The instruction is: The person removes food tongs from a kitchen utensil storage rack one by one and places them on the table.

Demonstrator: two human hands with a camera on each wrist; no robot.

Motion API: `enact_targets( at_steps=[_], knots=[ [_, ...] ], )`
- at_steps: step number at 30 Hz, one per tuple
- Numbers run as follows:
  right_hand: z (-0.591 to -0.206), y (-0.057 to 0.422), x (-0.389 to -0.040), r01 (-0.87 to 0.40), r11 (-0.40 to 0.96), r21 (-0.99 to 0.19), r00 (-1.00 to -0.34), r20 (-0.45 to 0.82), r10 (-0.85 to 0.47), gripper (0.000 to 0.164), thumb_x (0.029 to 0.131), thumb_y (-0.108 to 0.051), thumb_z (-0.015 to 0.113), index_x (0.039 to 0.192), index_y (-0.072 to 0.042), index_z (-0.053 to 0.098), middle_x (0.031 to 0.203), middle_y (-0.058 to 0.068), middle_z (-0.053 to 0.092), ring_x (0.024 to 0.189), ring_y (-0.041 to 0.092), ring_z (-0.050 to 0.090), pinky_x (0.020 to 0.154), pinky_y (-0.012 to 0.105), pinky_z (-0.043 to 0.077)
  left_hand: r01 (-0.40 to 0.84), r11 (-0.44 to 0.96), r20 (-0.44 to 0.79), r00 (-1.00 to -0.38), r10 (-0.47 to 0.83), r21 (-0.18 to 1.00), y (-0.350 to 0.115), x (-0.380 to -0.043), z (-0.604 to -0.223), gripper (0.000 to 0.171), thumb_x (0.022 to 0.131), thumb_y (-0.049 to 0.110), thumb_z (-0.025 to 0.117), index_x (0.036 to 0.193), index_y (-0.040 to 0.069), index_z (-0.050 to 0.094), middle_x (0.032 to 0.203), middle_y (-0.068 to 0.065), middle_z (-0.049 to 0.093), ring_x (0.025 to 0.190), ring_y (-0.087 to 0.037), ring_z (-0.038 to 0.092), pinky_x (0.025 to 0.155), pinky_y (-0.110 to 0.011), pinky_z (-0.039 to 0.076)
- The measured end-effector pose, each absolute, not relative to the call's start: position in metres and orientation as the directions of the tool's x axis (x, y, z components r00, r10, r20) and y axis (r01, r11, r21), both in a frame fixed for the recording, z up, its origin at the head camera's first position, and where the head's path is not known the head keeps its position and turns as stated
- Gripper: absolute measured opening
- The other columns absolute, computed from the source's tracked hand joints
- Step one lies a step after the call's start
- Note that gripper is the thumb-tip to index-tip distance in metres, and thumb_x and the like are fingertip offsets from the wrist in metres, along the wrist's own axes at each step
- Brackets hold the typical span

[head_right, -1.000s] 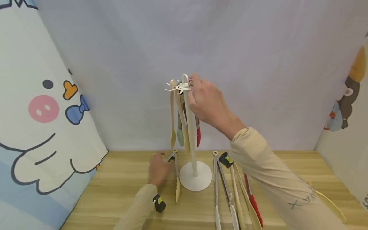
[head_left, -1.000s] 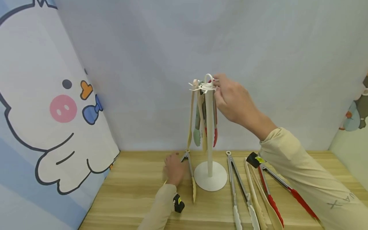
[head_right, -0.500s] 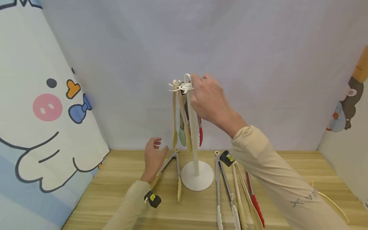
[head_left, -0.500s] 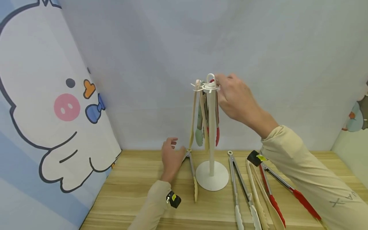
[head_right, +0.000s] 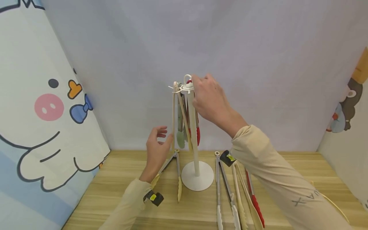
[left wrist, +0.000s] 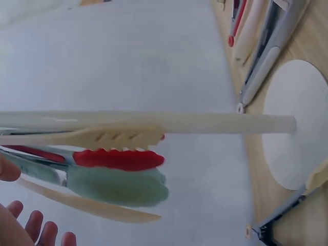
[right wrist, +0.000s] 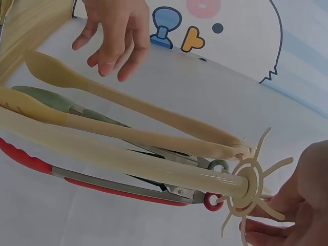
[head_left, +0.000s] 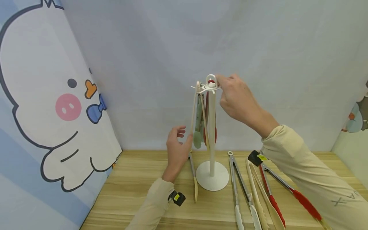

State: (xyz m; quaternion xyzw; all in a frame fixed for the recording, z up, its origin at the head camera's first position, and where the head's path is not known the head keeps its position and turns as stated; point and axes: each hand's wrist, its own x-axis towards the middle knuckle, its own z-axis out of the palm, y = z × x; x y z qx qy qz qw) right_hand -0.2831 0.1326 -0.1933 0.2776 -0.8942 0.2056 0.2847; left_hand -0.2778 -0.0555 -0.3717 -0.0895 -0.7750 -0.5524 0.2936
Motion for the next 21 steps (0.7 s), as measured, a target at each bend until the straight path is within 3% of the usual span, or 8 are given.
enact_targets(
  at_steps=[5,8,13,21],
  knots=[
    [-0.192,0.134,-0.281,-0.617,0.752,-0.233,-0.698,0.603,-0.387,0.025,0.094,0.000,0.035,0.106,0.003,0.056,0.087,0.018,0.063,0.084,0.034,0.049,0.073,0.044,0.040,0.492,0.374,0.579,-0.798,-0.167,0.786,-0.048,-0.276,-0.360,0.033,0.087,0.018,0.066,0.117,0.009,0.057,0.106,-0.011,0.057,0.094,-0.025,0.053,0.073,-0.045,0.046],
    [-0.191,0.133,-0.280,-0.611,0.747,-0.263,-0.716,0.585,-0.381,0.028,0.101,-0.019,0.037,0.102,0.001,0.057,0.084,0.016,0.060,0.083,0.033,0.048,0.072,0.043,0.039,0.499,0.384,0.590,-0.790,-0.167,0.777,-0.044,-0.275,-0.353,0.038,0.085,0.020,0.068,0.119,0.008,0.056,0.108,-0.011,0.056,0.096,-0.027,0.051,0.074,-0.041,0.044],
    [-0.190,0.132,-0.279,-0.593,0.746,-0.303,-0.746,0.555,-0.367,0.037,0.100,-0.033,0.041,0.105,-0.001,0.058,0.105,0.016,0.063,0.093,0.035,0.050,0.078,0.048,0.040,0.479,0.401,0.581,-0.793,-0.183,0.781,-0.036,-0.278,-0.343,0.049,0.081,0.024,0.073,0.123,0.009,0.053,0.110,-0.009,0.052,0.098,-0.028,0.048,0.078,-0.038,0.041],
    [-0.191,0.132,-0.279,-0.591,0.754,-0.286,-0.744,0.556,-0.372,0.035,0.099,-0.031,0.044,0.106,0.000,0.058,0.103,0.017,0.062,0.092,0.035,0.051,0.077,0.048,0.041,0.450,0.466,0.584,-0.788,-0.194,0.762,-0.022,-0.288,-0.334,0.057,0.078,0.030,0.074,0.126,0.011,0.049,0.110,-0.010,0.049,0.096,-0.026,0.048,0.073,-0.038,0.042]
  ],
)
